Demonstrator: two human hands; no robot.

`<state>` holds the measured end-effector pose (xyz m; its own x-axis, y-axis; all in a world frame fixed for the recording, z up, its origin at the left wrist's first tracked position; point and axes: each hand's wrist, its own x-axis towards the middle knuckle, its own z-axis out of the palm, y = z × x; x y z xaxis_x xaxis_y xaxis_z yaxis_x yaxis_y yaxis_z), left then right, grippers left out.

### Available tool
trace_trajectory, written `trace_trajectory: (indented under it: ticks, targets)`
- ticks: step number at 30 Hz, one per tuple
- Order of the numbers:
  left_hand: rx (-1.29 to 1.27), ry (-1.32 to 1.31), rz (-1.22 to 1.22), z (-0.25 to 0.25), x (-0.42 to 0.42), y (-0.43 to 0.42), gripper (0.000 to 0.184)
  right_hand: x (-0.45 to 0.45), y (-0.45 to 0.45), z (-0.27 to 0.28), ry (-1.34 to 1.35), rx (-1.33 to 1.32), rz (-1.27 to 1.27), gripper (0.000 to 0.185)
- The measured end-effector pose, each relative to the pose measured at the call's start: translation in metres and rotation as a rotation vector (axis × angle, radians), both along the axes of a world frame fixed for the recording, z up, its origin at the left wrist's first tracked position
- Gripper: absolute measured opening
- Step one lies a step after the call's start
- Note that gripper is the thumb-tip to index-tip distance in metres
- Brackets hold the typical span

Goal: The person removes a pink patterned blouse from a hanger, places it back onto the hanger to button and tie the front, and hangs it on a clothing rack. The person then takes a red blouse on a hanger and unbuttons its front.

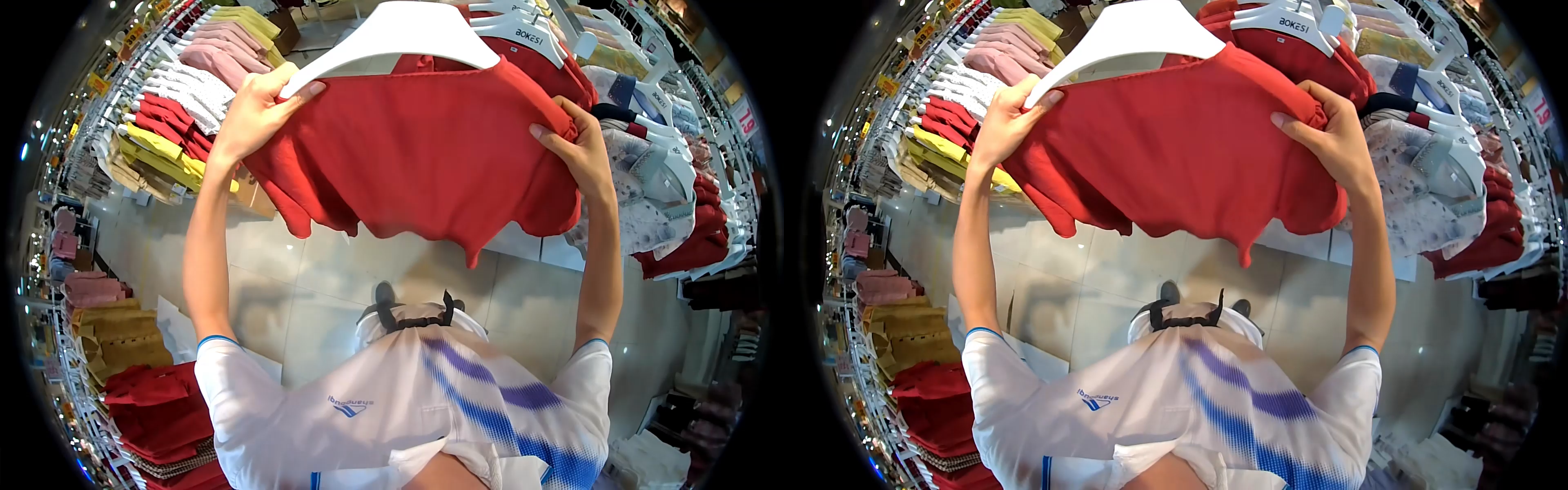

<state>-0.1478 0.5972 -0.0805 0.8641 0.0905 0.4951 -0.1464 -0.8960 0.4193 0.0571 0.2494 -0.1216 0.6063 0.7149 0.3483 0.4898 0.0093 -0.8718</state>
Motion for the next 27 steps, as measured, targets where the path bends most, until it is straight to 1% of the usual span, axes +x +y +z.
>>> trace_trajectory:
  ticks: [1,3,6,9,11,15,16,18,19,21,25,27]
  targets:
    - [-0.004,0.003,-0.003,0.003,-0.001,-0.001,0.028,-0.001,-0.002,0.003,0.007,0.014,0.001,0.015]
    - [0.04,0.061,0.001,0.006,-0.004,-0.001,0.021,-0.004,-0.004,0.006,-0.031,-0.003,-0.01,0.016]
    - [0.033,0.072,0.005,0.004,-0.003,0.003,0.021,-0.007,-0.007,0.007,-0.085,-0.064,-0.047,0.014]
    - [0.024,0.07,0.001,0.005,-0.004,0.0,0.021,-0.006,-0.006,0.007,-0.005,-0.075,-0.045,0.016]
    - [0.014,0.022,0.0,0.007,-0.004,-0.001,0.024,-0.008,-0.004,0.009,0.039,0.032,-0.004,0.013]
    - [0.022,0.058,0.001,0.01,-0.01,-0.003,0.022,-0.01,-0.006,0.009,0.083,0.055,0.022,0.024]
    - [0.022,0.059,0.004,0.009,-0.011,-0.001,0.022,-0.01,-0.009,0.008,0.084,0.054,0.024,0.024]
    - [0.047,0.026,0.007,0.008,-0.013,0.002,0.023,-0.008,-0.015,0.004,0.063,0.039,0.063,0.036]
    - [0.047,0.026,0.009,0.009,-0.014,0.003,0.023,-0.006,-0.016,0.002,0.063,0.039,0.065,0.036]
    - [0.016,0.035,0.007,0.01,-0.017,0.002,0.022,-0.003,-0.018,-0.005,0.125,0.039,0.05,0.046]
    - [0.018,0.041,0.022,0.007,-0.016,0.0,0.023,-0.001,-0.02,-0.011,0.11,-0.008,0.052,0.052]
    - [0.012,0.03,0.015,0.008,-0.017,-0.002,0.024,-0.003,-0.022,-0.017,0.124,0.064,0.015,0.051]
